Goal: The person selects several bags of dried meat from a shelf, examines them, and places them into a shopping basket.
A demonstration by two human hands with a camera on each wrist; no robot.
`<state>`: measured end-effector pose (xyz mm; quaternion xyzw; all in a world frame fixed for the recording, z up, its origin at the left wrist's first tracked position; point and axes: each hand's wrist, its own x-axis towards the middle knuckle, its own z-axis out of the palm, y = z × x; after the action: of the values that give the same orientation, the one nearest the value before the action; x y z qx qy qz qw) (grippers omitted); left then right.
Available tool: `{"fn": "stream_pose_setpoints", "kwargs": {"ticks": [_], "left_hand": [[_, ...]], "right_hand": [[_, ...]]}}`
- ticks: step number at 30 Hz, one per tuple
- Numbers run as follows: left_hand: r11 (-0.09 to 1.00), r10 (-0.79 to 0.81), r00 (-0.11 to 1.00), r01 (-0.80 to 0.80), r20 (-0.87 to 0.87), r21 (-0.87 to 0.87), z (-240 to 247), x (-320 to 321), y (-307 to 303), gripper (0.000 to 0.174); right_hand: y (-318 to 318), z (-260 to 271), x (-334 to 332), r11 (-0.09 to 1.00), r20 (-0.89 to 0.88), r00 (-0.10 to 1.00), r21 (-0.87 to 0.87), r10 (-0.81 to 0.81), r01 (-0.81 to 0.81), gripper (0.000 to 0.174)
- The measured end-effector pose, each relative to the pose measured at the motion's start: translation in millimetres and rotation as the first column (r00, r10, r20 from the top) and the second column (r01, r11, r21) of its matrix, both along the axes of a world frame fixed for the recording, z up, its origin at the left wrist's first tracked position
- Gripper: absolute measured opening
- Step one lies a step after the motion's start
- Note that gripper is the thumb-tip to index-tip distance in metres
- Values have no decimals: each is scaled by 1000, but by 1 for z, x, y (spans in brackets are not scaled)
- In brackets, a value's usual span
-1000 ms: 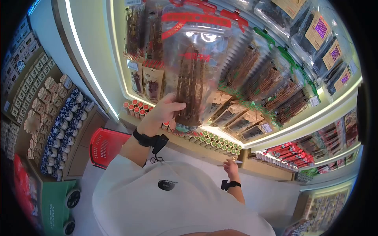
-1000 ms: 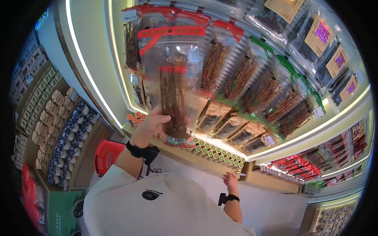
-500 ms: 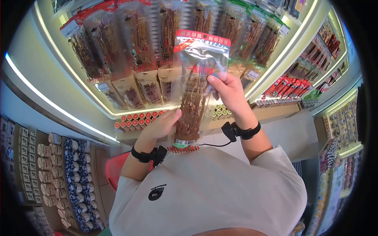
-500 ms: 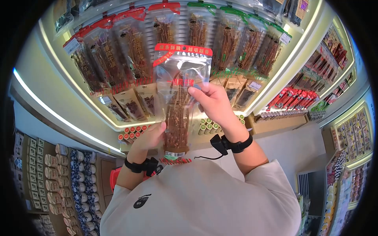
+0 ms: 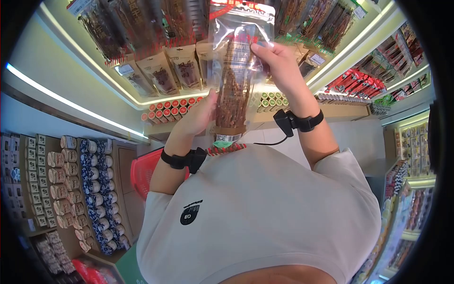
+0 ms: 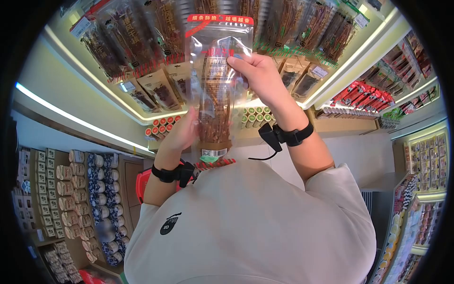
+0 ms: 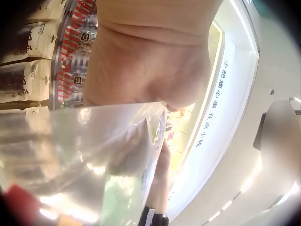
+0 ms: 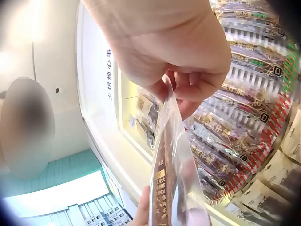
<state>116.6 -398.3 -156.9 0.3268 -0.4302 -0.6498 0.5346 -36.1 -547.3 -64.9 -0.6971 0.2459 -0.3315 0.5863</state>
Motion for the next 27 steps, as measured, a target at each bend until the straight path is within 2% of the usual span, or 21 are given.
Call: {"fn": "stream_pose_setpoints", "kwargs": {"ticks": [3,5,6,9,11,13,15,19,22,24,27], "left_hand": [[997,-5,997,10,-71,75,-5,-5,-7,70],[1000,6,997,-5,-81,9,-8,-8,-12,70],[1000,-2,997,3,-80,18,-7,-9,-15,70],[998,-12,995,19,-100,67,-9,-11,-19,69],[998,-18,993,24,-114,49,-15,-10,-24,68],[995,-71,989,80,-131,61,-13,-10,-23,65],[994,-96,992,100,-82,46,-13,-11,-21,49],[970,-150,986,160,-69,182,-24,-10,-18,44],[941,-226,961,258,-160,218,-25,-11,-18,44],[948,-169,973,203,-155,247,-28,-13,-18,43],[951,-182,973,210,-140,228,-34,-13,-23,43]], "right_hand": [[-9,-13,-2,998,25,999,65,-22,20,24],[-10,-14,-7,990,22,1000,138,-19,16,25],[-14,-17,-9,994,-12,1000,104,-17,18,28],[-20,-23,-15,992,14,1000,126,20,-21,29],[-23,-31,-16,986,8,1000,164,-10,9,30],[-30,-40,-18,982,48,996,176,-78,69,27],[-35,-44,-23,971,88,990,224,-108,86,24],[-44,-48,-41,967,88,984,214,-158,136,18],[-44,-50,-50,968,71,980,185,-184,169,20],[-50,-57,-53,968,65,983,193,-173,158,21],[-54,-58,-55,974,71,986,182,-153,138,22]]}}
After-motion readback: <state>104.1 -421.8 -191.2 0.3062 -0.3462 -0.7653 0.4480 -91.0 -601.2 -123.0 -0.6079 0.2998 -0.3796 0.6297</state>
